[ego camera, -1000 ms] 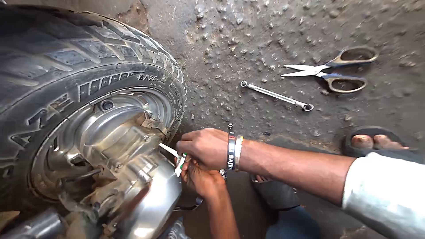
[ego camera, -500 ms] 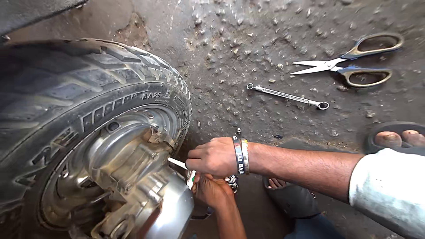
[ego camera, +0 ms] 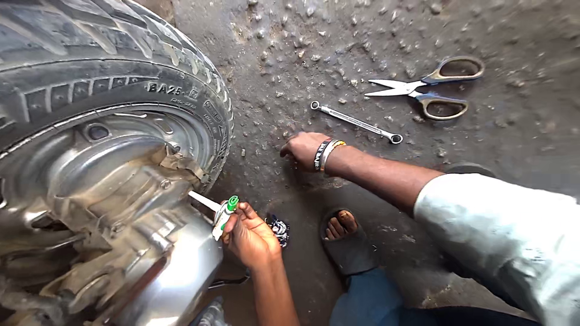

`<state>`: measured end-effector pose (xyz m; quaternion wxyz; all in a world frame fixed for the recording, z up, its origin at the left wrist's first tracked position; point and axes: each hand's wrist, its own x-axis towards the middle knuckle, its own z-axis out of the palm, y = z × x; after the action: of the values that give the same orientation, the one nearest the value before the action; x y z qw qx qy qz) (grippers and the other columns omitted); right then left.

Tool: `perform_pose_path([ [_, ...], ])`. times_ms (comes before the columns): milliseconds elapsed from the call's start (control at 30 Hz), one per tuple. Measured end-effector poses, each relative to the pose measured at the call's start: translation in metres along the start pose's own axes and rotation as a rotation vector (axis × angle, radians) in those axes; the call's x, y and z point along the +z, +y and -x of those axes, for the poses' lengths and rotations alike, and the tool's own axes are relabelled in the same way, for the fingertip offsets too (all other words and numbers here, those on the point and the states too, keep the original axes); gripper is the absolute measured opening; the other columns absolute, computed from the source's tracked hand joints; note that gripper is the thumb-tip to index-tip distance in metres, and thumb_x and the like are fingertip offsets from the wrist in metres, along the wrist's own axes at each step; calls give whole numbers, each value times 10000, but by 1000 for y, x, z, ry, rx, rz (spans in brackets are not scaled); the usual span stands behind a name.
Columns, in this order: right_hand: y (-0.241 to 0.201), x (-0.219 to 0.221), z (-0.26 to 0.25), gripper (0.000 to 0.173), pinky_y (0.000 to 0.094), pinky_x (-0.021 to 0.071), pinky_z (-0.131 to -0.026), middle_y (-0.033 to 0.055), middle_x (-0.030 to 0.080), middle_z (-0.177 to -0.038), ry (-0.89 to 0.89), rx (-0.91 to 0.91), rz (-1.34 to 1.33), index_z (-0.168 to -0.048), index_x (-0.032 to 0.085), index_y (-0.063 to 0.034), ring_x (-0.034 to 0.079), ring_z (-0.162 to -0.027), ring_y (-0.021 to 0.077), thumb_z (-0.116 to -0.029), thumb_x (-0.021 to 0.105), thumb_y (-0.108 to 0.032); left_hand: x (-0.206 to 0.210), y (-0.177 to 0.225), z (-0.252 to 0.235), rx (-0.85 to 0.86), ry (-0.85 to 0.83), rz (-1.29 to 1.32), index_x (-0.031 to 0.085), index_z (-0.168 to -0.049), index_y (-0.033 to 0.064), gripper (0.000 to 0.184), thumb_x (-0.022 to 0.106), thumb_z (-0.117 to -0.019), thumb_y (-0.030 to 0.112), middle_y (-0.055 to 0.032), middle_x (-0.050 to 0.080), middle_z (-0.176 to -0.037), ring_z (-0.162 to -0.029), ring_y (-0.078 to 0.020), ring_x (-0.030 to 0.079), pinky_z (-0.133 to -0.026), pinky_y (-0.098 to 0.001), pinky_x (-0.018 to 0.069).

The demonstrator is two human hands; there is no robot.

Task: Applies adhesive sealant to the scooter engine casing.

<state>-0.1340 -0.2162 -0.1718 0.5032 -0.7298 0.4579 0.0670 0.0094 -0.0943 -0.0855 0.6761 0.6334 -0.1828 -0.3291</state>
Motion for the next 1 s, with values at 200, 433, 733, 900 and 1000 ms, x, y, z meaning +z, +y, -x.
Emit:
perform_pose_path([
  [200,0,0,4,289,616,534,-920,172,591,-1396,-137,-116,105,-1267,696,-72,638,-1179,404,-996,601,-39,-9,1,-2,-90,-149,296,611,-1023,113,194,438,-1060,33,-70,732,-1088,-1097,-170,708,-1006,-308,549],
  [433,17,7,6,161,604,554,-861,169,656,-1252,-130,-185,145,-1120,720,-63,670,-1096,386,-975,656,-91,15,20,13,-190,-50,343,539,-1104,125,279,260,-1120,129,-25,693,-1130,-1121,-110,680,-1028,-247,515],
  [733,16,22,14,207,595,550,-865,191,654,-1246,-54,-152,125,-1180,684,-31,660,-1134,397,-1034,585,-138,15,25,14,-203,-20,332,530,-1143,127,273,257,-1121,131,-24,693,-1121,-1114,-111,684,-1017,-252,523],
  [900,16,21,7,230,606,565,-807,157,715,-1073,5,-61,15,-1156,703,-97,705,-1001,377,-1022,618,-263,4,33,11,-254,-139,471,498,-1328,70,437,204,-1105,304,-109,623,-1296,-1245,-241,617,-1099,-380,477],
  [1000,11,13,6,255,561,562,-895,136,752,-1034,151,-93,-251,-1168,733,-79,727,-979,316,-1022,627,-260,9,40,8,-310,-105,433,530,-1343,77,491,278,-1102,422,-107,638,-1318,-1252,-265,626,-1083,-459,497],
])
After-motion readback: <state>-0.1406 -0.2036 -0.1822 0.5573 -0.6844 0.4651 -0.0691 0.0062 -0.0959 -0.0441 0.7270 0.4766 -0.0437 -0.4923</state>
